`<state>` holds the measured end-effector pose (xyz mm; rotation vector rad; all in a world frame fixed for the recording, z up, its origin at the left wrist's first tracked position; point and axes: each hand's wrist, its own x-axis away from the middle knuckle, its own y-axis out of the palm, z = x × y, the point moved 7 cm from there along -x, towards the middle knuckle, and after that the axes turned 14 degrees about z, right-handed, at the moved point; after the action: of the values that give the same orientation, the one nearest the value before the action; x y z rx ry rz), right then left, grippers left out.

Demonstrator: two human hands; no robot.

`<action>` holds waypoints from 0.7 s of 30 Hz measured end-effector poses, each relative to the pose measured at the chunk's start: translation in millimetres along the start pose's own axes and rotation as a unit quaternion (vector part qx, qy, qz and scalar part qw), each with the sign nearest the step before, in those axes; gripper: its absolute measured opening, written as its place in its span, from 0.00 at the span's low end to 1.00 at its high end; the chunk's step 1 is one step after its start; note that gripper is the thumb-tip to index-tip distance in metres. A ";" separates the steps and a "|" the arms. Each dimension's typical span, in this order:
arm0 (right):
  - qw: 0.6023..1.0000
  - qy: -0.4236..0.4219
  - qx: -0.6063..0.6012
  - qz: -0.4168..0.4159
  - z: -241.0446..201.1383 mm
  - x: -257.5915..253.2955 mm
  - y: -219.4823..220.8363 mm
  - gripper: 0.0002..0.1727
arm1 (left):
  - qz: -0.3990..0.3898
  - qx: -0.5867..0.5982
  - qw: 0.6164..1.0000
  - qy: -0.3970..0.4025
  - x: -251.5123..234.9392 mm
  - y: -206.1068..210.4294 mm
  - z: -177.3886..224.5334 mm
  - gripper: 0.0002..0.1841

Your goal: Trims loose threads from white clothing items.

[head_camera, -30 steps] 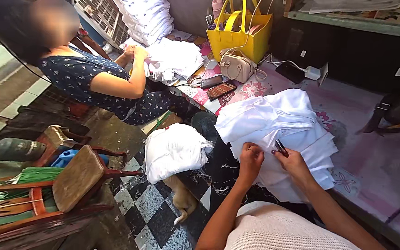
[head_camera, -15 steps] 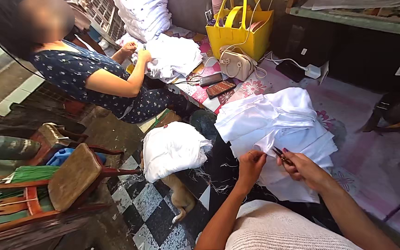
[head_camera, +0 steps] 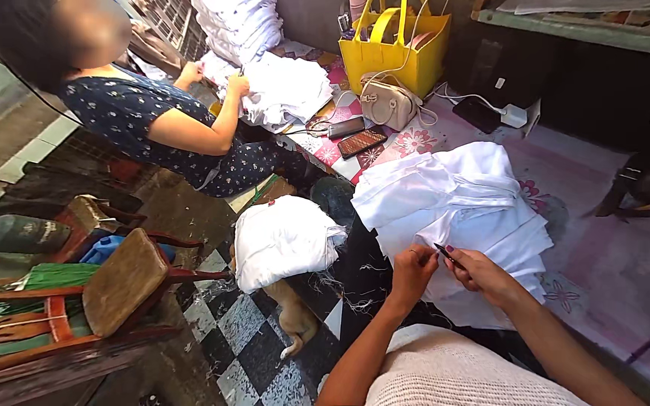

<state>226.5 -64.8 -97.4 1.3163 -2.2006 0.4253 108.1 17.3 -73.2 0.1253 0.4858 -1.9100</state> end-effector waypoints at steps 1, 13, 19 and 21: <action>1.000 -0.003 0.000 0.015 0.0 -0.9 -2.0 0.23 | -0.020 -0.011 1.000 -0.006 1.3 -0.2 -0.8 0.05; 0.938 -0.201 0.195 0.203 -21.9 -18.9 -11.0 0.19 | -0.122 -0.192 0.973 -0.046 -16.4 11.9 -5.8 0.14; 0.878 -0.308 0.221 0.293 -34.3 7.9 -23.6 0.20 | -0.298 -0.184 0.931 -0.104 9.9 8.2 -10.5 0.12; 0.782 -0.428 0.287 0.352 -48.2 31.9 -9.8 0.22 | -0.205 -0.185 0.955 -0.109 3.3 -1.6 -7.5 0.13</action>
<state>236.7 -67.1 -39.7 0.9682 -3.5661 0.9871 104.4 17.9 -80.7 -0.4610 0.7531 -2.1616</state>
